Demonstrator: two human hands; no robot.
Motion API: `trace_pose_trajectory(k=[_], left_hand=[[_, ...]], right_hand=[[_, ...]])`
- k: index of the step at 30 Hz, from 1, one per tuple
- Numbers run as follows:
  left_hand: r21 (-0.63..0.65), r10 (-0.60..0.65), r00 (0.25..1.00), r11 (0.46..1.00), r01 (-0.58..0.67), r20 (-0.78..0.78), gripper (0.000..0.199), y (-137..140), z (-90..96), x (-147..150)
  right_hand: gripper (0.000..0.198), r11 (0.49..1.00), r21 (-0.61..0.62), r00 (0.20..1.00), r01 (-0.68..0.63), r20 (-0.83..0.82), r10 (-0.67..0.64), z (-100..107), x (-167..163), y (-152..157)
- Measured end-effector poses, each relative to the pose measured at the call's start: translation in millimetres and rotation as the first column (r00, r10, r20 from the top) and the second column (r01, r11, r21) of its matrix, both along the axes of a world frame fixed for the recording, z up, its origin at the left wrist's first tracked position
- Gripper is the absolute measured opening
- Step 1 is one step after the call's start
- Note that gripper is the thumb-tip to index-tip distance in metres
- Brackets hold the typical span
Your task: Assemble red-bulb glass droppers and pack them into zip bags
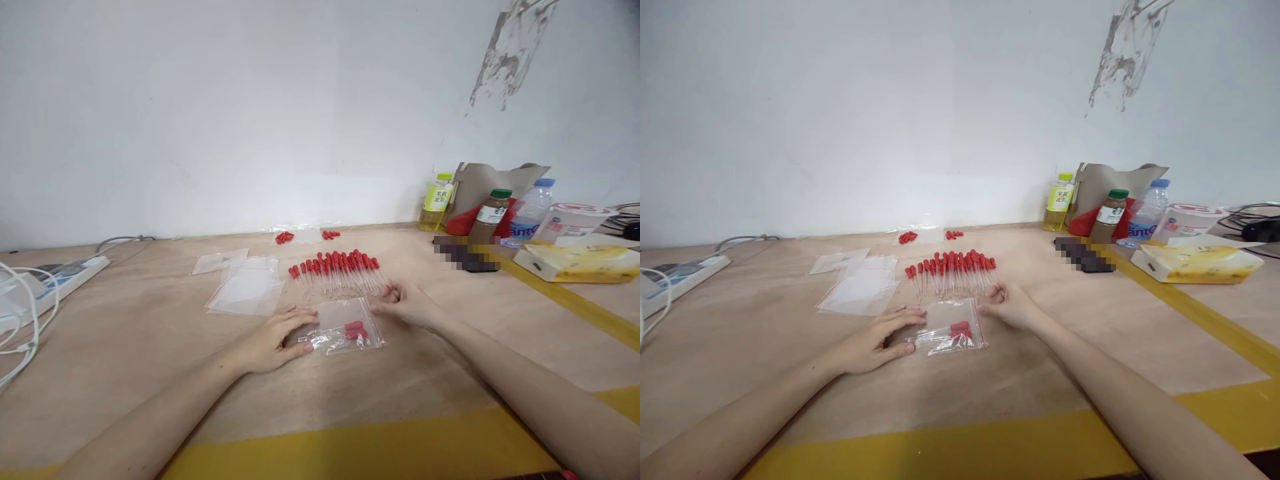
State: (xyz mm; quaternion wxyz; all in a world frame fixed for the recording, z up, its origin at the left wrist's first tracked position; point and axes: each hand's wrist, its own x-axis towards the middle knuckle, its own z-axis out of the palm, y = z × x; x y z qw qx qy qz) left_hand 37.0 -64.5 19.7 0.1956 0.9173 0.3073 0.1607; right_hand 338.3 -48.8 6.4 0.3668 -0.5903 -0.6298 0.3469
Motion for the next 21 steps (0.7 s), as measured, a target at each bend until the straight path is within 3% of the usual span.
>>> trace_pose_trajectory(k=[3, 6, 13, 21], left_hand=[[0.023, -0.015, 0.999, 1.000, 0.016, -0.039, 0.042, 0.9, -0.3, -0.3], [0.028, -0.017, 0.999, 0.999, 0.018, -0.049, 0.043, 1.2, -0.8, -0.3], [0.055, -0.015, 0.999, 0.998, 0.017, -0.045, 0.043, -0.1, -2.5, -0.2], [0.047, -0.019, 0.999, 0.999, 0.021, -0.033, 0.043, 1.1, -3.0, -0.4]], right_hand=[[0.021, 0.974, 0.208, 0.969, 0.091, 0.208, -0.135, 11.4, 8.3, 25.4], [0.021, 0.936, 0.334, 0.936, 0.111, 0.281, -0.211, 19.5, 4.8, 59.1], [0.031, 0.930, 0.255, 0.893, 0.265, 0.298, -0.336, 17.2, -22.6, 120.5], [0.022, 0.924, 0.213, 0.900, 0.316, 0.240, -0.363, 19.7, -26.3, 131.0]])
